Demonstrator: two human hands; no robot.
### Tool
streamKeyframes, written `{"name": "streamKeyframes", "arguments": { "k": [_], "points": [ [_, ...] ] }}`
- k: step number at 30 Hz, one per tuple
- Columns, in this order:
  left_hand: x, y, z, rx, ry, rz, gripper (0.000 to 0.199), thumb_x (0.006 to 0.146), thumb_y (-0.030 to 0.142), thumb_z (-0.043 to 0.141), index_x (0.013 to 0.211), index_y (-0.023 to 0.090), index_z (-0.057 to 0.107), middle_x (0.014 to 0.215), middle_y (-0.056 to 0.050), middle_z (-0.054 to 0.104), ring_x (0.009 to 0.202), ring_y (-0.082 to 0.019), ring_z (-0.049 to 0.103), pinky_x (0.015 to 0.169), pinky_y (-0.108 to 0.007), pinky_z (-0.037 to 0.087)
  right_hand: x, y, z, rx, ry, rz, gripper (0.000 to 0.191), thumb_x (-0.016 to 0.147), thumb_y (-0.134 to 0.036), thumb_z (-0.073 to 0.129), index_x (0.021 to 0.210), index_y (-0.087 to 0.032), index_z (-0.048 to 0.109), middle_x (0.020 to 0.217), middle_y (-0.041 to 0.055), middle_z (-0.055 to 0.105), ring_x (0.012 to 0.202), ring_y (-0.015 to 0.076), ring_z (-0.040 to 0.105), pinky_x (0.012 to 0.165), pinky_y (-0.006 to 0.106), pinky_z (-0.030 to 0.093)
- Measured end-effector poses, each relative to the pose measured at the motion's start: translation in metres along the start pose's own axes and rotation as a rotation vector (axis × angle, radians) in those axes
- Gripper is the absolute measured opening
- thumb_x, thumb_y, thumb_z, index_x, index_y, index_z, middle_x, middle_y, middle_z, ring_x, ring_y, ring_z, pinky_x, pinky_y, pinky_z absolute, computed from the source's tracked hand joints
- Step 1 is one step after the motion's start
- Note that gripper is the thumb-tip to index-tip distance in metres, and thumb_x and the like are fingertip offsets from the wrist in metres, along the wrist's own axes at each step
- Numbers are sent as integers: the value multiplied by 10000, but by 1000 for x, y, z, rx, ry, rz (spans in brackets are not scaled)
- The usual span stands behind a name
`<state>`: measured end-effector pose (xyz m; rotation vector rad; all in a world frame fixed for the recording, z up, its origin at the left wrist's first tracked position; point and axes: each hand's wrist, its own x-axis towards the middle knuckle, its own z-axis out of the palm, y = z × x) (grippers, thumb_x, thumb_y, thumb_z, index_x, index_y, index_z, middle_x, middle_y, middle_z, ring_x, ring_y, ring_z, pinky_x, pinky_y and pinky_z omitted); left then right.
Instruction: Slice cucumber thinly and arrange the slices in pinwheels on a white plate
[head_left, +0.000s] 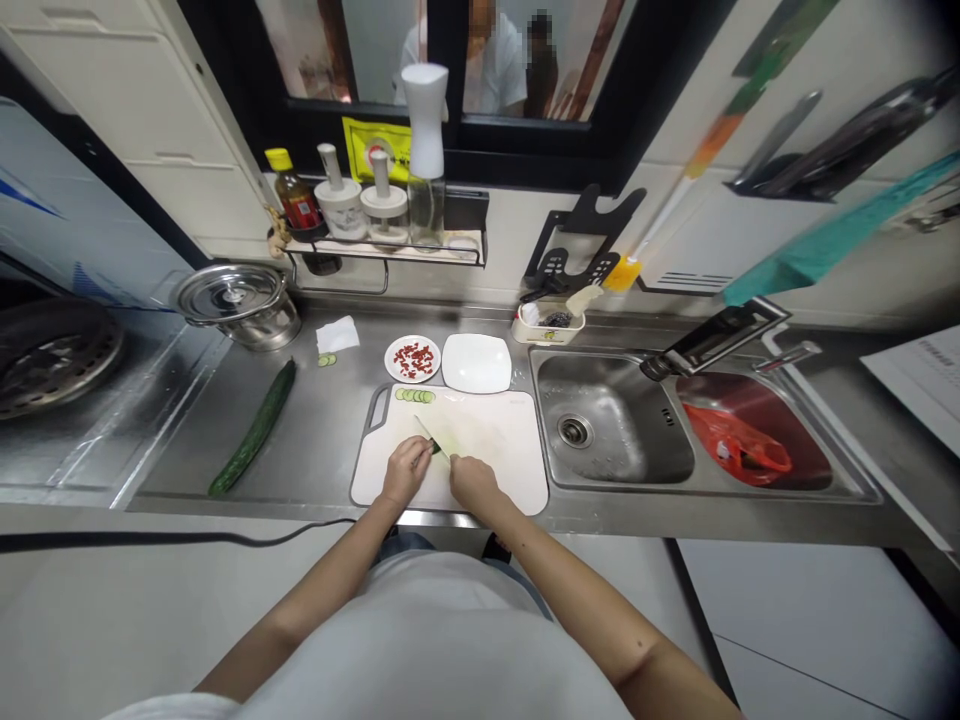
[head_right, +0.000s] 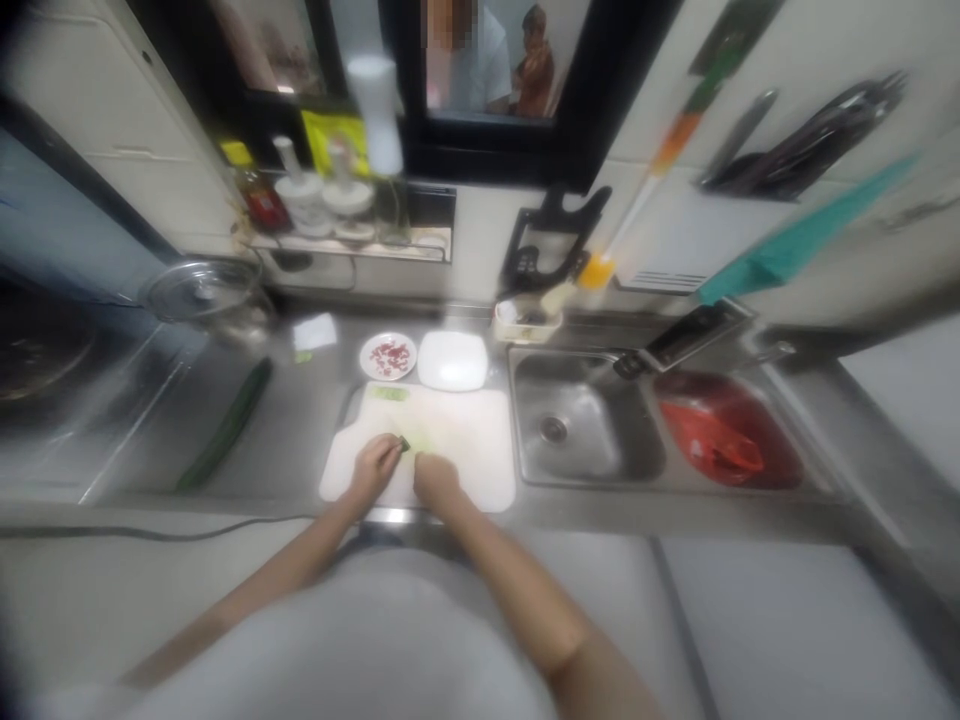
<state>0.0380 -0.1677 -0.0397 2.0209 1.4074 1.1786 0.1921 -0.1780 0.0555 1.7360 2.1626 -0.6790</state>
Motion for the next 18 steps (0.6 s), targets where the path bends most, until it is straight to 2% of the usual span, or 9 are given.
{"name": "streamKeyframes", "arguments": {
  "k": [18],
  "points": [
    [1,1,0,-7,3,-13,161,902,227,483,887,207,642,926,-61,664,892,-168,613,821,-320,506,10,2,13,-4,65,-35,295,910,-132,326,1050,-138,586,936,139,684,924,211,650,753,286,476]
  ]
}}
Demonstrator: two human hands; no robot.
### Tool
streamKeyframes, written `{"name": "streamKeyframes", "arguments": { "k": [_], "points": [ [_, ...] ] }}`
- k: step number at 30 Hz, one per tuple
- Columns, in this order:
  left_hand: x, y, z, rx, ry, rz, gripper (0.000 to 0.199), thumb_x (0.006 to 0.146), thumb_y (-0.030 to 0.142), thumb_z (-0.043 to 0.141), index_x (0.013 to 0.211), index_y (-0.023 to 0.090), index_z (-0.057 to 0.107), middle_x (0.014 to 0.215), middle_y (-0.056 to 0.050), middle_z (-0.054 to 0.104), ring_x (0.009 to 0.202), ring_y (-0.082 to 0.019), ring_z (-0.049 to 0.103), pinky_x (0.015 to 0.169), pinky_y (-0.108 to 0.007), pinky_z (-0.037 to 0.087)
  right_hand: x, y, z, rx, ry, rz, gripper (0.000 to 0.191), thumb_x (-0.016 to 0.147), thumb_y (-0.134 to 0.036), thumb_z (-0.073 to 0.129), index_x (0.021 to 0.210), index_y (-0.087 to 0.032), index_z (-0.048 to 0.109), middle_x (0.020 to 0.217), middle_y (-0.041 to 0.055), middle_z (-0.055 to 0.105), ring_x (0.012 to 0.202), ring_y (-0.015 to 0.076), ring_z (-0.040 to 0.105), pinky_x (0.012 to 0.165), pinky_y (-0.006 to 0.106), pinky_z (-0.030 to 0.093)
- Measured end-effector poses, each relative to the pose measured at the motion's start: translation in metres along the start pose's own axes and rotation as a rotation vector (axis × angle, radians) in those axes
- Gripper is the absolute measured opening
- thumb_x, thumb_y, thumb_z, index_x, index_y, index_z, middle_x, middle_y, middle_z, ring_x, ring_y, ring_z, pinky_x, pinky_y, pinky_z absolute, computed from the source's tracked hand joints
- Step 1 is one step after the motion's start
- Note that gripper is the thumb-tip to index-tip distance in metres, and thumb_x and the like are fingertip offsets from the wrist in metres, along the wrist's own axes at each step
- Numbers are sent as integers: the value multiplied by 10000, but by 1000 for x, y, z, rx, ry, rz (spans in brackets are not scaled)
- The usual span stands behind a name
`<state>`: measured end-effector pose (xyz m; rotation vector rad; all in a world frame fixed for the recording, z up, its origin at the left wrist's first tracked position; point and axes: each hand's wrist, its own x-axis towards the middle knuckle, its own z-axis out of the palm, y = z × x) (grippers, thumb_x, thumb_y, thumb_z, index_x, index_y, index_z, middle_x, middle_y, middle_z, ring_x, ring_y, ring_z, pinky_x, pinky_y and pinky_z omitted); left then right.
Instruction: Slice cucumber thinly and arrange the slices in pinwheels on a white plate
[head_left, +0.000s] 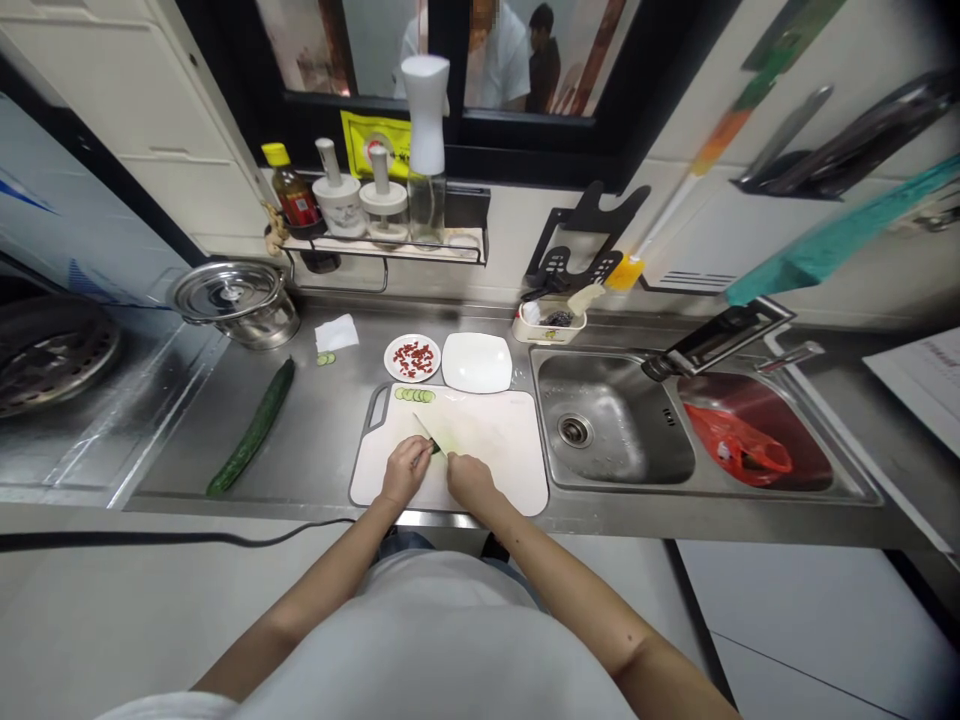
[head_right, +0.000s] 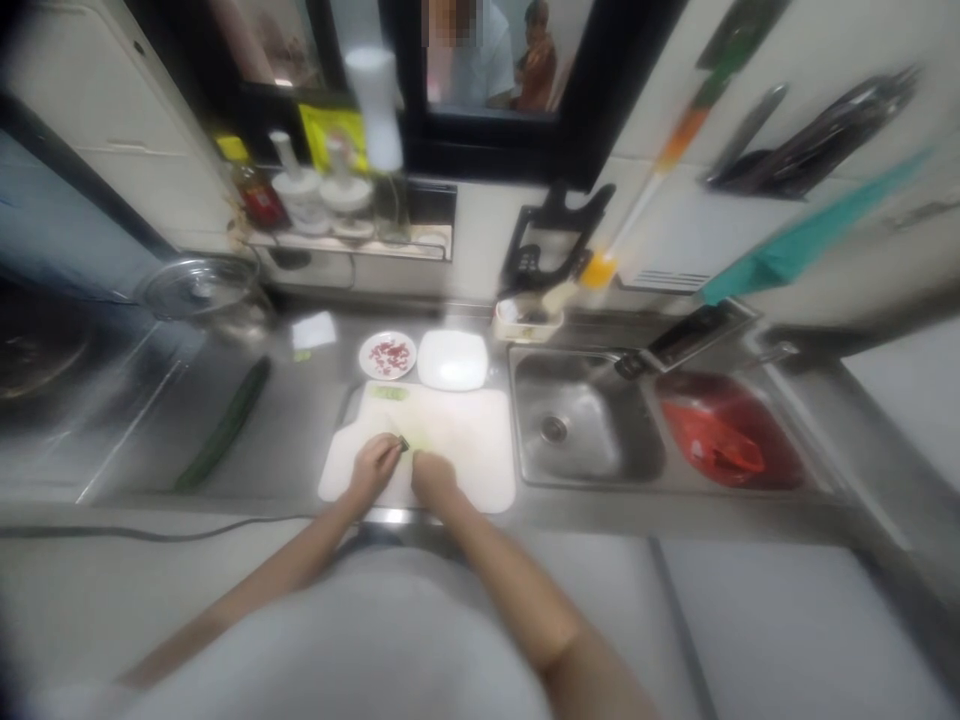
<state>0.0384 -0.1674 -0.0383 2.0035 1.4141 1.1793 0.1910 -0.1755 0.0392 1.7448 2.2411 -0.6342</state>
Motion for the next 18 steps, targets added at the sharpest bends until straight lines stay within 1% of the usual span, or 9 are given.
{"name": "streamKeyframes", "arguments": {
  "k": [5,11,14,18],
  "points": [
    [0,0,0,11,-4,5,172,905,238,476,881,204,643,915,-58,661,886,-164,613,818,-314,503,7,-3,0,11,26,-5,301,918,-129,312,1070,-133,572,958,145,682,941,202,648,766,275,473],
    [-2,-1,2,36,-6,5,173,908,233,461,882,203,629,901,-58,645,873,-167,600,798,-309,495,13,-8,-8,37,19,-3,308,910,-120,323,1102,-118,563,976,148,683,969,210,644,770,287,476],
    [-3,-3,3,41,6,6,166,906,231,464,888,207,627,897,-52,642,867,-165,600,791,-307,497,9,-11,-10,33,23,1,313,908,-105,318,1108,-118,559,983,146,682,957,208,648,766,292,477],
    [-4,-3,3,40,9,4,159,902,236,474,883,208,629,898,-52,644,863,-164,605,794,-309,502,-6,-8,-7,6,-2,30,290,903,-90,337,1082,-130,562,983,151,679,940,196,652,760,280,471]
  ]
}}
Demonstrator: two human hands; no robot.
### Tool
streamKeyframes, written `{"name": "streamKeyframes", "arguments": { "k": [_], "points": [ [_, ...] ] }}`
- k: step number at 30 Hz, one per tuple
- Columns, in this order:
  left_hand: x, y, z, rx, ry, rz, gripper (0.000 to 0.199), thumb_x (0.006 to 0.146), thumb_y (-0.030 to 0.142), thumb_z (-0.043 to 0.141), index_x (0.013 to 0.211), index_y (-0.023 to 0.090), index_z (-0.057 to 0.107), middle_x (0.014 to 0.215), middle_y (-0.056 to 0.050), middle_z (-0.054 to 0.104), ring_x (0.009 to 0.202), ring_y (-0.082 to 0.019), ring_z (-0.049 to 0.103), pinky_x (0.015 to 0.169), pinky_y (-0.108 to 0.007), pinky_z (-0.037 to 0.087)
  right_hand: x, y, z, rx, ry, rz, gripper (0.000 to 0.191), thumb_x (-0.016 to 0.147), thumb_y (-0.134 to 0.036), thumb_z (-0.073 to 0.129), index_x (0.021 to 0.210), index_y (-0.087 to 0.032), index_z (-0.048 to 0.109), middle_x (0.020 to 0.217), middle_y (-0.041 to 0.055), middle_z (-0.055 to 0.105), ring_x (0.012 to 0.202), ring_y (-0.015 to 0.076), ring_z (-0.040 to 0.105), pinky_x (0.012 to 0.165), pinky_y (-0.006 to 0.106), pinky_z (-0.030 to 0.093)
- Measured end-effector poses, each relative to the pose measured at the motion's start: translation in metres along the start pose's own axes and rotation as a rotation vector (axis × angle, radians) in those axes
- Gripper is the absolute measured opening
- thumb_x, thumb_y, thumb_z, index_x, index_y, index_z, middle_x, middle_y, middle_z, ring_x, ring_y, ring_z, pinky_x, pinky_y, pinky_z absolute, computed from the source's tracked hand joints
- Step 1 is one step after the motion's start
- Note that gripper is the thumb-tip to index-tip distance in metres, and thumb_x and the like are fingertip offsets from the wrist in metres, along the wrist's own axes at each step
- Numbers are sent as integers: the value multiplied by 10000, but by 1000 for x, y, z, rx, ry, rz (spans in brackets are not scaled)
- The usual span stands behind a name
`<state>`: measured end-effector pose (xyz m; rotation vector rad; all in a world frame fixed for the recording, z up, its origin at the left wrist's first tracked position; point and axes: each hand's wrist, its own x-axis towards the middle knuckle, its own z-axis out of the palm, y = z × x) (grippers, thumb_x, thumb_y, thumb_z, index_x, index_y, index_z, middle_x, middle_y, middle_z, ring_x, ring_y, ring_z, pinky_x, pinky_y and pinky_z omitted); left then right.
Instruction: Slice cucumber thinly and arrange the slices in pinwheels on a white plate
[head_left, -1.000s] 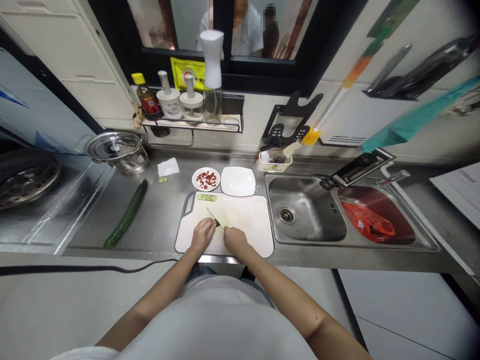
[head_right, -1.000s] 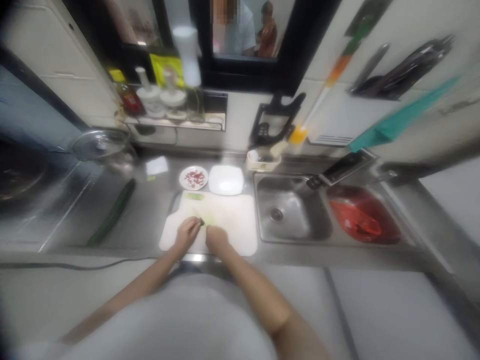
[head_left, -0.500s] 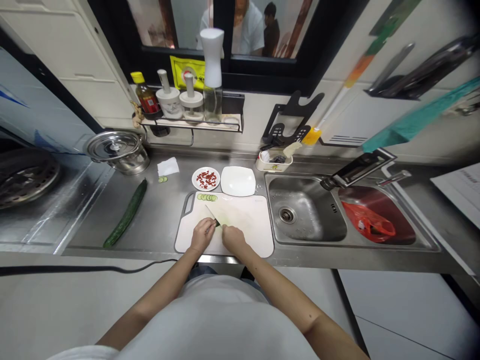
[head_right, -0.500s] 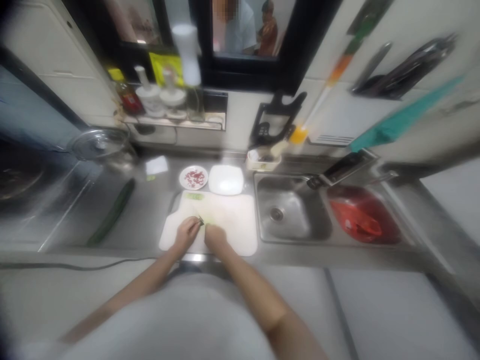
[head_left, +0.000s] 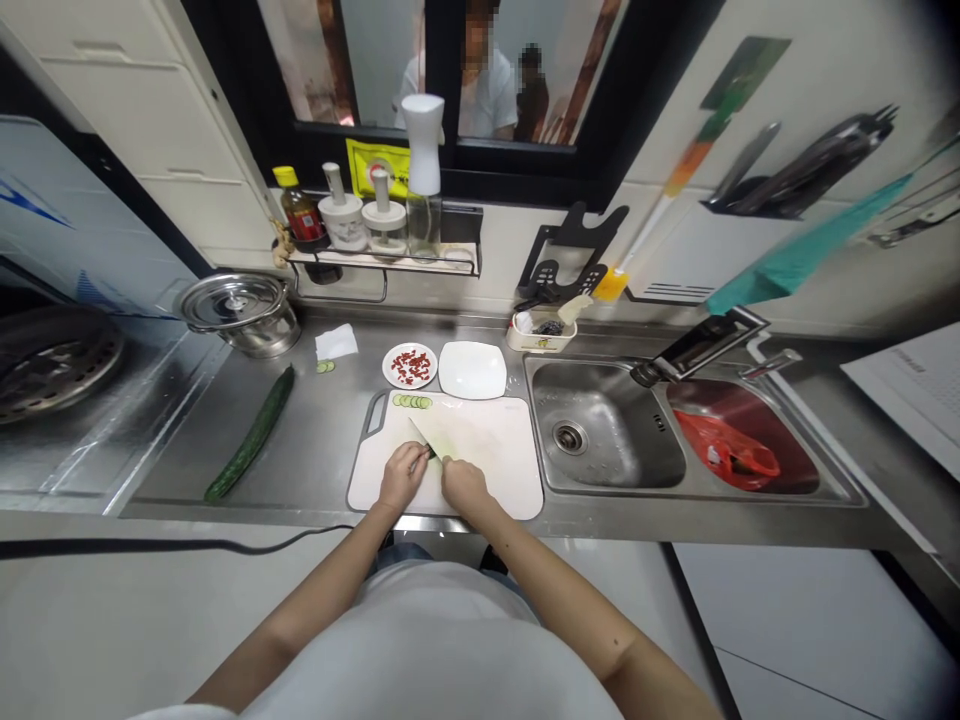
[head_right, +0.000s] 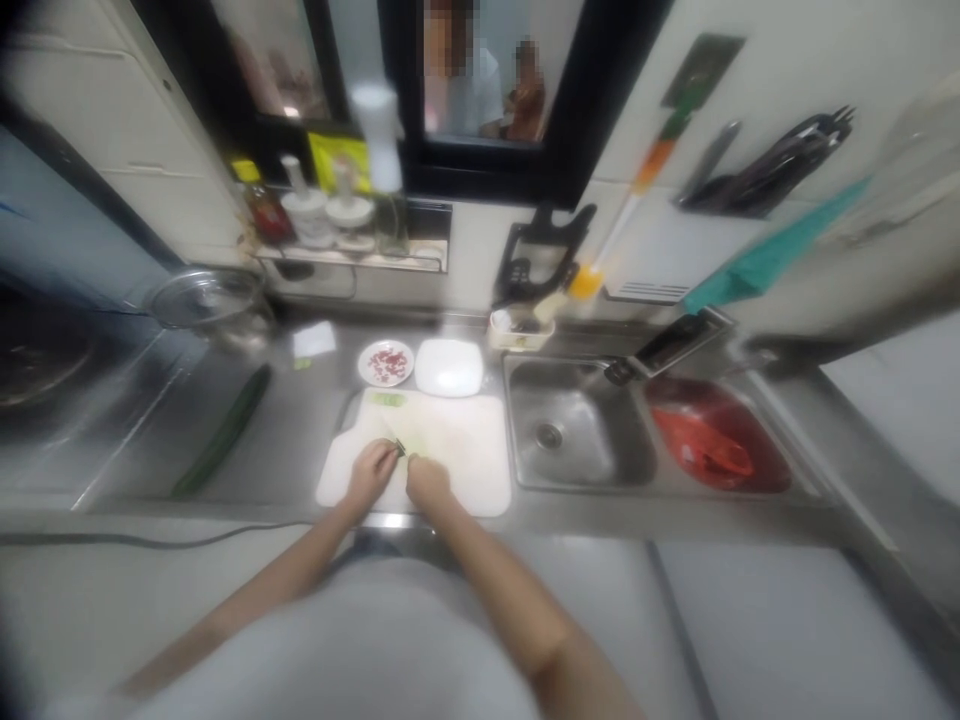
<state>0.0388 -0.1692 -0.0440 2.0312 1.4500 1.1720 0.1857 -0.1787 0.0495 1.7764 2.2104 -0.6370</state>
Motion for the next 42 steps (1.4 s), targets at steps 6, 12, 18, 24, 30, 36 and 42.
{"name": "streamKeyframes", "arguments": {
  "k": [6,12,18,24,30,36,42],
  "points": [
    [1,4,-2,-9,3,-12,158,902,237,481,905,207,636,916,-60,648,890,-172,608,820,-323,503,-21,11,6,-21,-46,33,266,898,-104,345,1042,-129,566,955,157,677,921,229,656,734,306,474],
    [2,5,-2,-16,10,-16,150,900,228,483,896,204,631,900,-58,645,873,-170,604,807,-321,500,-14,9,7,-23,-19,28,281,909,-117,321,1036,-127,570,948,150,681,915,231,657,727,306,474],
    [1,4,-2,-7,-2,-12,147,899,230,480,885,205,624,889,-54,638,872,-168,603,797,-313,497,9,-2,0,8,34,3,298,903,-107,329,1065,-119,579,952,150,685,922,213,658,731,278,468],
    [0,2,-1,0,8,-2,147,897,233,485,899,209,630,890,-58,642,875,-173,608,800,-319,500,21,-7,-5,70,48,7,285,918,-145,354,1098,-121,573,987,142,683,944,203,652,759,273,461],
    [1,3,-1,-2,5,-7,148,898,236,485,904,208,631,888,-55,639,873,-172,607,797,-317,502,-3,5,-1,17,-7,22,301,905,-114,338,1093,-105,574,974,159,679,955,226,646,758,296,462],
    [1,5,-3,-17,16,-10,157,903,243,482,924,210,633,900,-62,640,874,-174,603,797,-324,502,-28,16,0,-10,-95,60,274,911,-149,361,1101,-118,556,969,160,674,950,234,643,749,306,464],
    [1,5,-3,-12,4,-19,158,903,244,479,925,208,631,892,-61,636,875,-178,602,796,-328,499,-20,11,0,-1,-39,46,270,918,-147,341,1076,-127,559,970,157,674,925,225,647,730,298,461]
  ]
}}
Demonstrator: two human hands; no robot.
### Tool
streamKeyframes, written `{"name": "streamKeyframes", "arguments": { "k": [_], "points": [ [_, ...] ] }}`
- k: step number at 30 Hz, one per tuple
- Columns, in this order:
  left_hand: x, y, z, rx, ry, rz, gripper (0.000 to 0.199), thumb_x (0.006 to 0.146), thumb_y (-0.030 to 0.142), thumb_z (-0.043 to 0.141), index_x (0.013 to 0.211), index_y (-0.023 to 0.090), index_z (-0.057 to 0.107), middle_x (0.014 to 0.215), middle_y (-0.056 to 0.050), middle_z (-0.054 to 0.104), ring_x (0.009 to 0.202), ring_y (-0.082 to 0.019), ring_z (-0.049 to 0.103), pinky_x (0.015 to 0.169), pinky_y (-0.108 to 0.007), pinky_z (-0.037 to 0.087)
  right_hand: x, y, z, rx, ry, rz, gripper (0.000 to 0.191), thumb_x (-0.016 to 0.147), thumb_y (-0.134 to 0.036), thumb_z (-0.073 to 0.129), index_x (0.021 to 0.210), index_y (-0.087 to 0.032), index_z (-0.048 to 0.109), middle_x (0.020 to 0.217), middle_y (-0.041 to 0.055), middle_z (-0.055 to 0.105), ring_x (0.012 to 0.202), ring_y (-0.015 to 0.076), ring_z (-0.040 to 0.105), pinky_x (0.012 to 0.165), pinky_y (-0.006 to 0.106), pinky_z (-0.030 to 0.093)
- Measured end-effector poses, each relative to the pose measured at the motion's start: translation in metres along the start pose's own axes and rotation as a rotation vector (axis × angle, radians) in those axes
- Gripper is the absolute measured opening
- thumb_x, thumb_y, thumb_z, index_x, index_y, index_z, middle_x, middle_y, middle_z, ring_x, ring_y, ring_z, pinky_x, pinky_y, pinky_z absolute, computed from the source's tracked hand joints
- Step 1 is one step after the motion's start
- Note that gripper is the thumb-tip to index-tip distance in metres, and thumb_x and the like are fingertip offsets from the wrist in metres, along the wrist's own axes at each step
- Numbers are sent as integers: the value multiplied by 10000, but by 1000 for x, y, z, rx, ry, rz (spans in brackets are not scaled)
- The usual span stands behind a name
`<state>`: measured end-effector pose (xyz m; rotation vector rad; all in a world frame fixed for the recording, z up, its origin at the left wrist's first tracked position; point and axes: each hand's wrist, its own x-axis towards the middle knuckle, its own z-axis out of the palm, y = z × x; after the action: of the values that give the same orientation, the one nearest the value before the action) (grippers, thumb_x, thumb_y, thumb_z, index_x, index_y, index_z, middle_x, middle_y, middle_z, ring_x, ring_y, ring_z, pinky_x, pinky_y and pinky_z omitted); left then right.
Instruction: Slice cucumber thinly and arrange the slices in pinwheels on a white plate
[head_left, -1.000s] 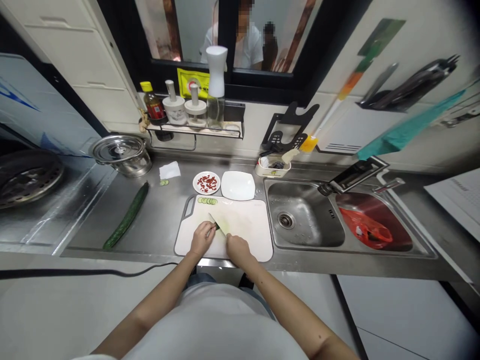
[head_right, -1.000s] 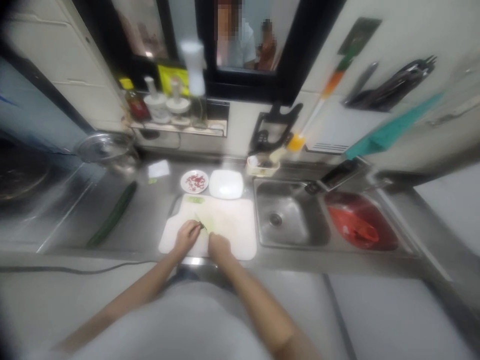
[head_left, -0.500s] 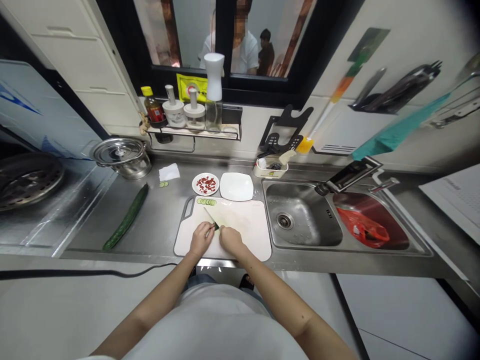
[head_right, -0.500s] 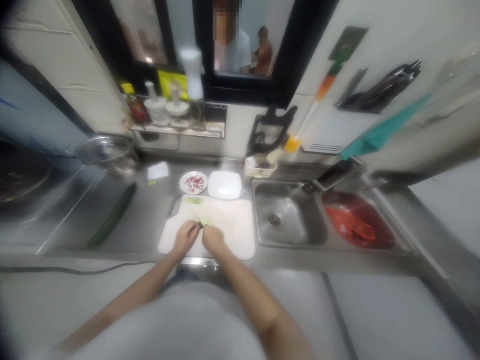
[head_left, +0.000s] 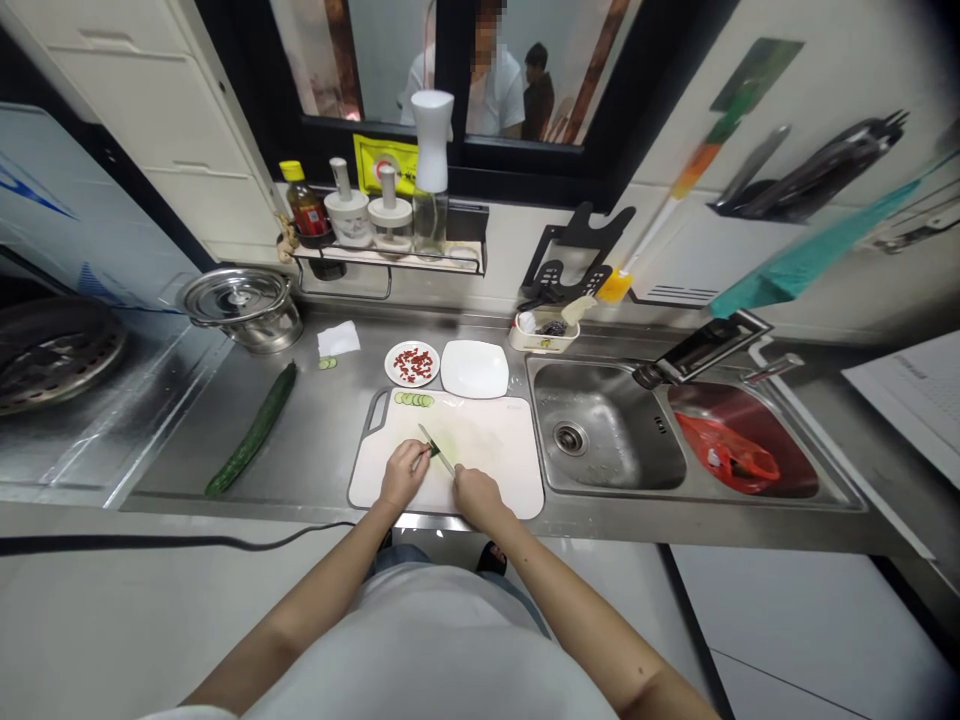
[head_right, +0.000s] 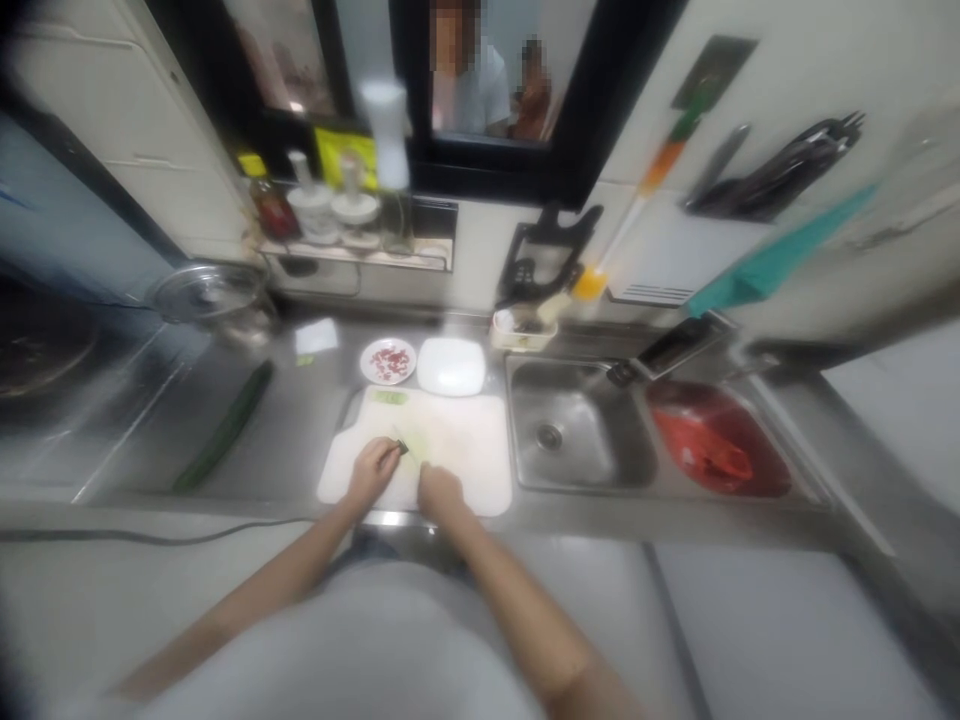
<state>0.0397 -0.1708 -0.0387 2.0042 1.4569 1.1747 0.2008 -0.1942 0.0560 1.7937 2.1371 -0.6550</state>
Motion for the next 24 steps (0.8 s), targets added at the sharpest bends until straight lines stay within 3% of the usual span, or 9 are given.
{"name": "streamKeyframes", "arguments": {
  "k": [10,24],
  "points": [
    [0,-1,1,16,5,7,149,901,234,480,919,206,625,887,-55,636,873,-174,602,802,-322,493,22,-13,-6,27,59,-37,320,892,-92,324,1097,-116,569,993,156,681,951,217,645,758,301,468],
    [0,2,-1,22,7,-10,149,896,222,476,926,200,620,886,-48,635,859,-164,595,790,-300,490,-21,16,3,16,-26,4,281,887,-121,380,1076,-118,587,962,155,676,923,230,646,717,292,451]
  ]
}}
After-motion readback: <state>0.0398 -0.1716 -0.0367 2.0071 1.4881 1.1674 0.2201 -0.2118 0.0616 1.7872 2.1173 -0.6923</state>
